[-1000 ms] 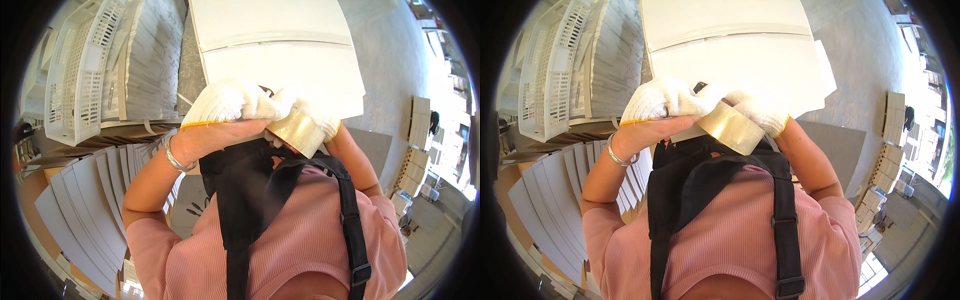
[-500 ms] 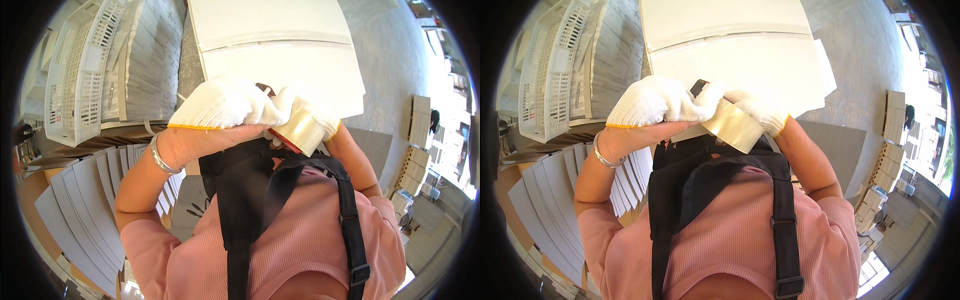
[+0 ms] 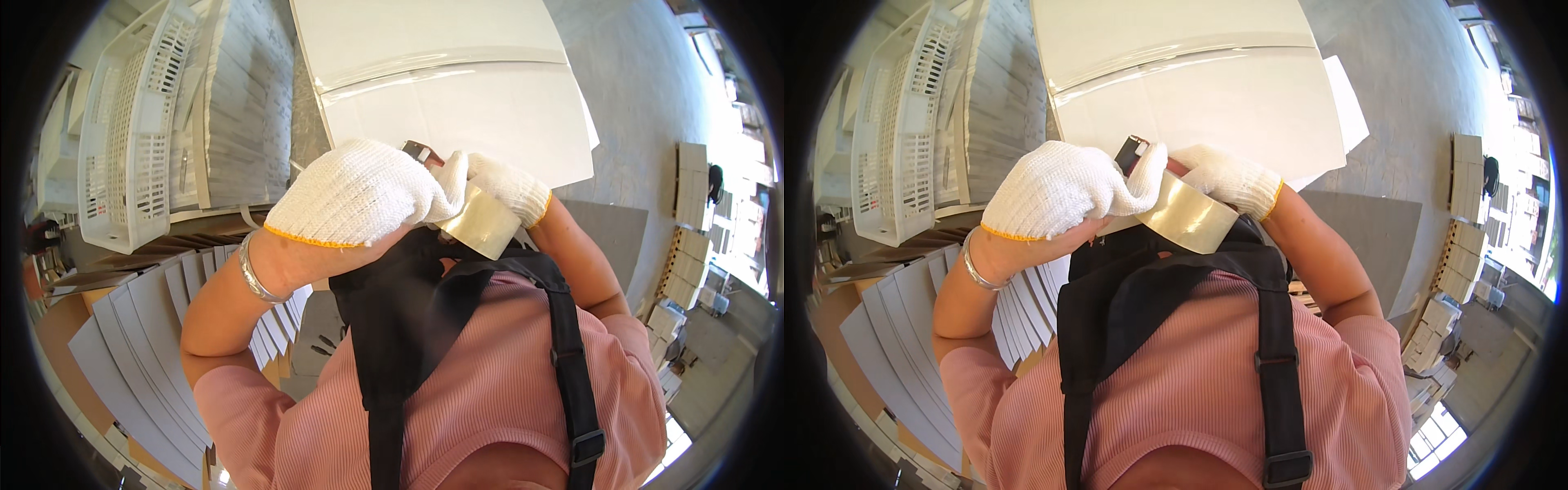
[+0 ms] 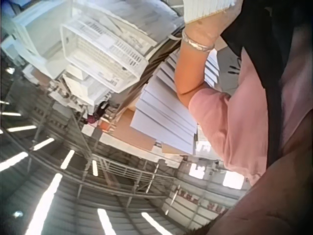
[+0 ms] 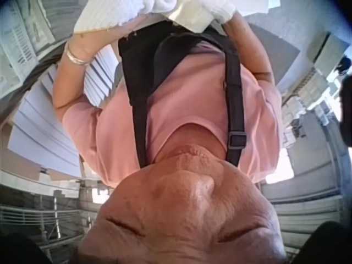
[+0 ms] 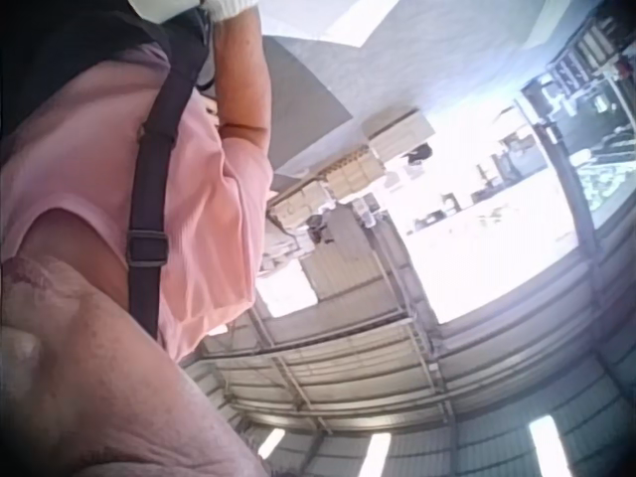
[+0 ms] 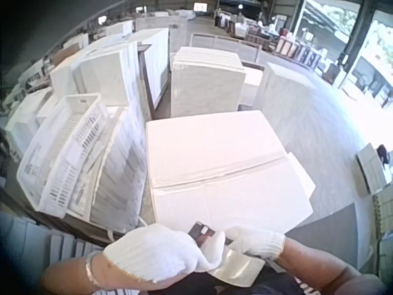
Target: The person tapes a white cardboard box closed using a handheld tape dispenser, then places the sealed box into a larger brown shipping carton. The person then picks up a stack of flat cardboard pieces and moves them to the floor.
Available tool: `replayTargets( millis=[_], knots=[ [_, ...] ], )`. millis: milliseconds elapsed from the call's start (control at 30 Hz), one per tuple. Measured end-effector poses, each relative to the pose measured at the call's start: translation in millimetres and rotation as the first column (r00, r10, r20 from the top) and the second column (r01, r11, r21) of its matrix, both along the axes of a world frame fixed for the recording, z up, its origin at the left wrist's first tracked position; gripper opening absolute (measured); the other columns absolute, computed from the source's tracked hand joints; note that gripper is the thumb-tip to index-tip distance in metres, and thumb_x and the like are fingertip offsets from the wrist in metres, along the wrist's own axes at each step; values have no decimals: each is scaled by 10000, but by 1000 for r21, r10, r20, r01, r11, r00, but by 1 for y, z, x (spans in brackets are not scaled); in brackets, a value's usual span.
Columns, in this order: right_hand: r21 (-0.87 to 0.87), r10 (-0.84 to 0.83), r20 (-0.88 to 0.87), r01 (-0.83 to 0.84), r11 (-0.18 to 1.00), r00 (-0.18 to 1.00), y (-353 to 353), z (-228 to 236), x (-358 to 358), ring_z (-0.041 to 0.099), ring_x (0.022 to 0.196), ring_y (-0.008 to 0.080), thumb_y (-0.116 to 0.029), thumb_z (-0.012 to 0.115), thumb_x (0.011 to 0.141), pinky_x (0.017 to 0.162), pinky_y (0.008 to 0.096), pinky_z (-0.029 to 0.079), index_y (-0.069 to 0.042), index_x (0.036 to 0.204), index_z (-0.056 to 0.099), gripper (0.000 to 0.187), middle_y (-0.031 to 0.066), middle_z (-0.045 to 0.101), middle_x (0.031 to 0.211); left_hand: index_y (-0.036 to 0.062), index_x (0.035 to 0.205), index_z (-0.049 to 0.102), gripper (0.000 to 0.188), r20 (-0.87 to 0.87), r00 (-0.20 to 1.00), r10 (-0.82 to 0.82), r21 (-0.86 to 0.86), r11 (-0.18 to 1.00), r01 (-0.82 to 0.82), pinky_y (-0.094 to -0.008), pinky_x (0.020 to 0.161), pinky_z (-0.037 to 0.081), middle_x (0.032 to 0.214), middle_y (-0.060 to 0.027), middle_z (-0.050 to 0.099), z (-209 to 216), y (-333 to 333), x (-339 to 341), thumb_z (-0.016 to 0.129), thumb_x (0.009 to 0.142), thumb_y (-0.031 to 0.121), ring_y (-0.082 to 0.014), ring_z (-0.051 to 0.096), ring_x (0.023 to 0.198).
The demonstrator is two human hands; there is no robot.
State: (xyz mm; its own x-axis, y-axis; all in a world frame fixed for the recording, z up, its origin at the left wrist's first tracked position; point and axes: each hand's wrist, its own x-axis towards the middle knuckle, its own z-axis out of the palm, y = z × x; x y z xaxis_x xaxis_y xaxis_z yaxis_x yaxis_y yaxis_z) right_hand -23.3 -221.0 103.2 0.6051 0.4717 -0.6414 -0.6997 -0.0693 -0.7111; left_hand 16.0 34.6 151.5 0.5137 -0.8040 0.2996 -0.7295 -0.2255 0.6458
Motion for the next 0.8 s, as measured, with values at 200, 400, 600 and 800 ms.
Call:
replayTargets(
  millis=[200, 400, 600, 800],
  knots=[
    [-22, 13, -28, -14, 1000, 1000, -2, 1, 1, 683, 932, 128, -107, 719, 822, 805, 287, 559, 26, 1278, 651, 480, 93, 718, 1110, 117, 993, 702, 225, 129, 991, -45, 28, 999, 41, -400, 759, 497, 938, -86, 653, -7, -1, -3, 769, 782, 154, -312, 628, 886],
    [-19, -14, -16, 13, 1000, 1000, -3, -8, 1, 686, 902, 127, -138, 732, 832, 785, 288, 561, 21, 1276, 654, 478, 103, 722, 1095, 174, 927, 685, 163, 182, 974, -133, 120, 986, 113, -377, 615, 475, 805, -45, 568, 6, -9, 3, 752, 779, 179, -272, 605, 751],
    [94, -107, -53, 112, 989, 993, -5, 3, -2, 688, 955, 138, -158, 667, 934, 807, 294, 568, 20, 1341, 602, 449, 106, 703, 1167, 139, 986, 714, 202, 28, 1000, 12, 3, 1000, -12, -357, 674, 495, 867, -61, 631, -14, -12, 5, 760, 792, 178, -271, 632, 788],
    [78, -89, 14, 88, 993, 996, -5, -1, -4, 701, 1059, 198, -192, 582, 1029, 836, 348, 607, 30, 1335, 571, 378, 177, 691, 1199, 56, 1018, 723, 214, -130, 983, 129, -128, 981, -145, -311, 692, 519, 866, -65, 672, -33, -13, 7, 733, 808, 95, -210, 641, 746]
  ],
)
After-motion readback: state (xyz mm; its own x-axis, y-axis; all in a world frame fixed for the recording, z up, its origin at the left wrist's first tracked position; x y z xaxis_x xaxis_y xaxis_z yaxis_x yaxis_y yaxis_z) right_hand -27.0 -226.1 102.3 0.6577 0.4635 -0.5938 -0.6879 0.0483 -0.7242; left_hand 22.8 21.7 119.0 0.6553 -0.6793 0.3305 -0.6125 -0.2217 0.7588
